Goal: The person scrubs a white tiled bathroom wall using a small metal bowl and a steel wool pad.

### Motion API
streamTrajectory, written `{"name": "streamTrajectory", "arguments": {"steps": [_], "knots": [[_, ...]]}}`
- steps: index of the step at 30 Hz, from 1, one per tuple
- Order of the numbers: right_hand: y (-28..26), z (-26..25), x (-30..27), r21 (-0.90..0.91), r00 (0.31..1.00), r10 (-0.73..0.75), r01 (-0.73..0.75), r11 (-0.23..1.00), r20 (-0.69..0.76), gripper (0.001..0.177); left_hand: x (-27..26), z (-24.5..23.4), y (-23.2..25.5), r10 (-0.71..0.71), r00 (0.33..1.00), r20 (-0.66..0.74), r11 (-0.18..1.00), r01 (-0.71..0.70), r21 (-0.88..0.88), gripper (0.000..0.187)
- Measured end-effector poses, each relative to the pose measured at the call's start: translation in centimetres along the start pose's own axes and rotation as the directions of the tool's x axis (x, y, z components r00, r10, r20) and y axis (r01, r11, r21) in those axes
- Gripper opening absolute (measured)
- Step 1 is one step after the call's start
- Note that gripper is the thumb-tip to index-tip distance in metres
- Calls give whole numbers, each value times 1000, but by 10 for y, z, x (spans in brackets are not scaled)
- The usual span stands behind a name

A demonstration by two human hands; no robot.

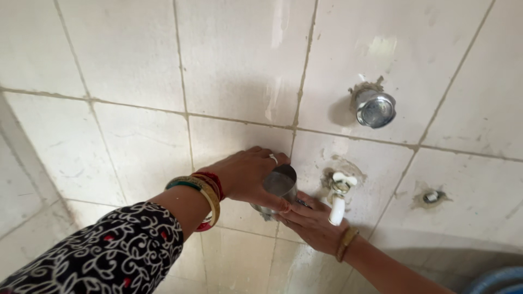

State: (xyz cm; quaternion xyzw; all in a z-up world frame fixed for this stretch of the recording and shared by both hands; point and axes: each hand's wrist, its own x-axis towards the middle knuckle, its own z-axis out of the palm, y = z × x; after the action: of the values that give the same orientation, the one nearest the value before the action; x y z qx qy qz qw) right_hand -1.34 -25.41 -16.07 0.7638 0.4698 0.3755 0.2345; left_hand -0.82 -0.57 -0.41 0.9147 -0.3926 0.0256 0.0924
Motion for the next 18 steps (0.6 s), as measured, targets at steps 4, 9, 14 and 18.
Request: {"name": "streamTrajectory", "arguments": {"steps": [4,9,14,18], "knots": [[8,-13,7,5,950,27,-30,1000,310,42,-2,-2,2,28,999,-18,999,-28,46,99],[6,-29,4,-217,778,4,171,961,628,32,-3,-3,8,-22,1000,-7,1000,22,18,97],[16,-20,-13,205,980,76,-114,972,184,54,-4,-5,12,-5,1000,-7,998,6,62,100],[9,-5,-21,111,981,196,-194,975,-7,57,-5,-1,12,-46,999,1,999,46,27,103]]}}
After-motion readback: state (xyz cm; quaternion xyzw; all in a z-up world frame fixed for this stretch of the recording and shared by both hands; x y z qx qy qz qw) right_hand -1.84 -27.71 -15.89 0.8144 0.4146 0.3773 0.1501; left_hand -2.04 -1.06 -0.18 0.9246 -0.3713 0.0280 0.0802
